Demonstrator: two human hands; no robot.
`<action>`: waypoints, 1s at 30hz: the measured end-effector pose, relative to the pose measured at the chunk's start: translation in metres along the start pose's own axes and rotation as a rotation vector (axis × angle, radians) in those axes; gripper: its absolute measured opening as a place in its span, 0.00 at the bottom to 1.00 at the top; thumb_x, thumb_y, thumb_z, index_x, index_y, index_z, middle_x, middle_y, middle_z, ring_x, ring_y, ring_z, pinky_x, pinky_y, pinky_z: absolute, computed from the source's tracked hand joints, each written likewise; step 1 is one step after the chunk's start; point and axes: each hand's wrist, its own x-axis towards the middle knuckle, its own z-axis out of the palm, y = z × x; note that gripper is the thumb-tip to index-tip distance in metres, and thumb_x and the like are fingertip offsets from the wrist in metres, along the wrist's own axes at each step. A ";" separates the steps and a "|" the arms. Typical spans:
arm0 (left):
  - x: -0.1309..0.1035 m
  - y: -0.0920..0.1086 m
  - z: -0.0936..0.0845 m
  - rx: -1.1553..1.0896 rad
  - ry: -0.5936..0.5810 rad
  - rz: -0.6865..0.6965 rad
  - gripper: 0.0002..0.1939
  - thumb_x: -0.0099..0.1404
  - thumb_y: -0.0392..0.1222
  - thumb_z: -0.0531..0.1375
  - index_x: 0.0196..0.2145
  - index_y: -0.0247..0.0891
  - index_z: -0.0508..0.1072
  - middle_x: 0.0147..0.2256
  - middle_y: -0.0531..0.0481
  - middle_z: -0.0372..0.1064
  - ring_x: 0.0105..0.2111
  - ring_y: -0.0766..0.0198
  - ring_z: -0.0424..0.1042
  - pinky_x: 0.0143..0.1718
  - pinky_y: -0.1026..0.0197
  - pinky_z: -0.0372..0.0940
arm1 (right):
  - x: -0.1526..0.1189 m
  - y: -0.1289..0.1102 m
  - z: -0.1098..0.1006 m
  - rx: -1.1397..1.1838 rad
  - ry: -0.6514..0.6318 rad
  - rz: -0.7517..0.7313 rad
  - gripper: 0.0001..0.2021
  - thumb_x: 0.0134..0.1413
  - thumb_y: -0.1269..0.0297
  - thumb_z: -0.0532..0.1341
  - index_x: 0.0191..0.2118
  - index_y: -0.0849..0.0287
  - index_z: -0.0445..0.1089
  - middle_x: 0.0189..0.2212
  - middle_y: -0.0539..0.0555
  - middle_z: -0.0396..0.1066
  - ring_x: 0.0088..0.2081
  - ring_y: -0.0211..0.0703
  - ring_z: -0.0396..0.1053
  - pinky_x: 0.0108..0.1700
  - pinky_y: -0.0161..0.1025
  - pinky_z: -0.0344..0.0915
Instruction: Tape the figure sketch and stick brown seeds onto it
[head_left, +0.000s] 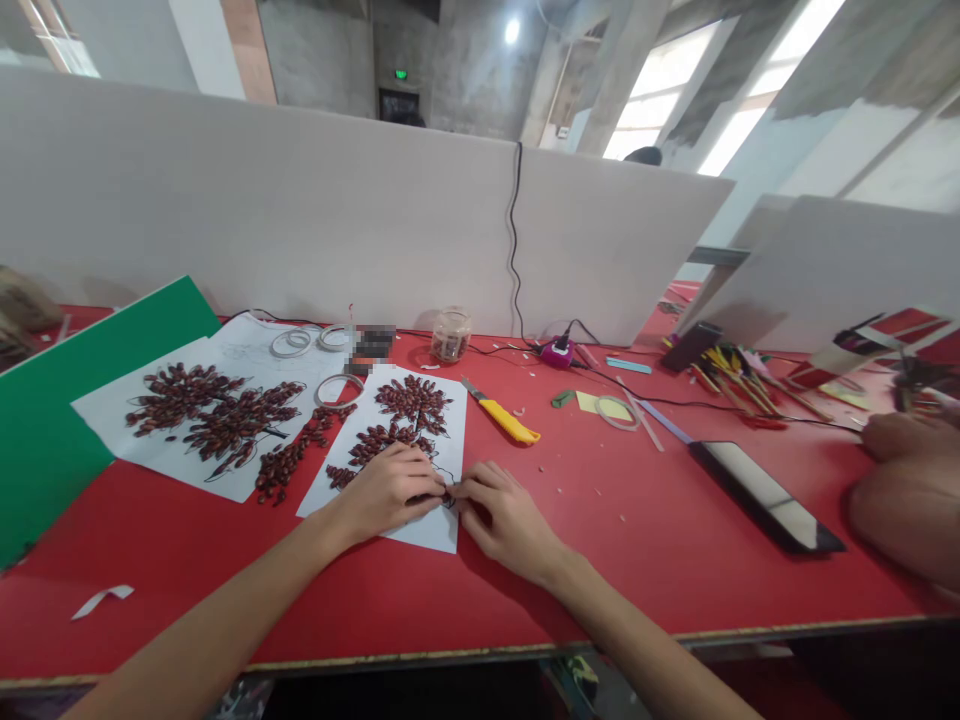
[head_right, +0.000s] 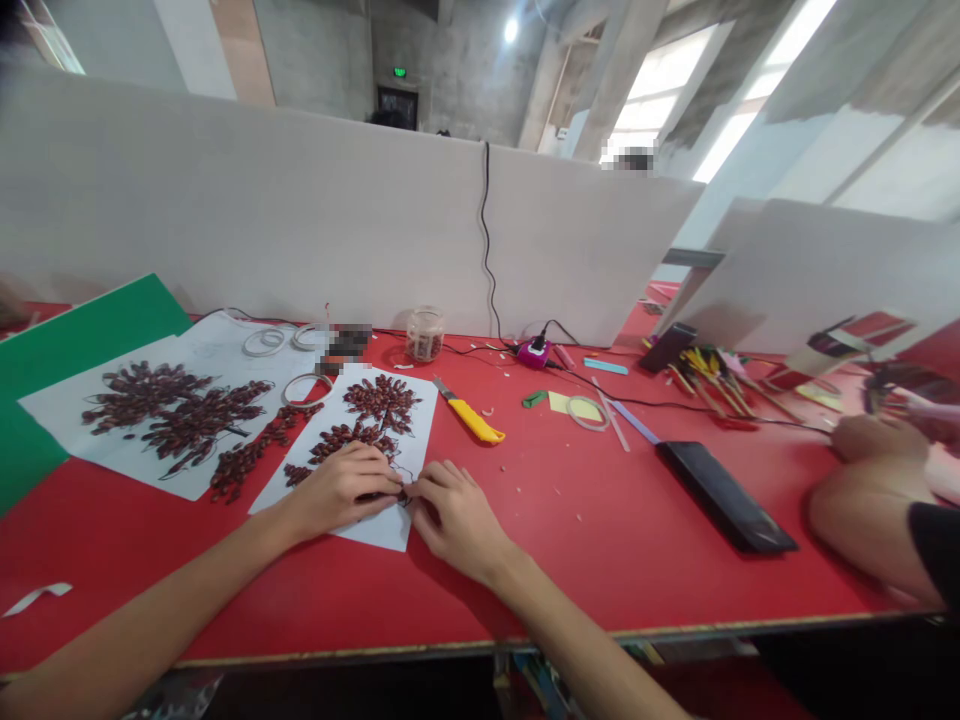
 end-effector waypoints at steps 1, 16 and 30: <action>0.000 0.001 0.000 -0.012 0.012 -0.015 0.10 0.75 0.45 0.57 0.45 0.43 0.78 0.45 0.50 0.79 0.48 0.57 0.73 0.52 0.52 0.62 | 0.000 0.002 -0.001 0.101 0.031 0.031 0.12 0.65 0.73 0.55 0.47 0.57 0.74 0.40 0.57 0.71 0.42 0.46 0.69 0.45 0.42 0.67; -0.002 -0.020 -0.011 0.143 0.027 -0.385 0.22 0.76 0.51 0.51 0.61 0.40 0.68 0.66 0.42 0.60 0.66 0.51 0.59 0.65 0.44 0.57 | -0.003 -0.001 -0.004 -0.055 -0.071 -0.126 0.24 0.63 0.73 0.55 0.63 0.52 0.67 0.59 0.62 0.66 0.57 0.56 0.65 0.57 0.56 0.65; -0.041 -0.033 -0.016 0.156 -0.084 -0.397 0.30 0.76 0.58 0.49 0.70 0.43 0.56 0.71 0.44 0.47 0.71 0.52 0.49 0.70 0.44 0.49 | 0.001 0.011 -0.004 0.219 0.051 0.012 0.25 0.66 0.75 0.50 0.64 0.51 0.66 0.61 0.60 0.67 0.60 0.49 0.67 0.61 0.52 0.68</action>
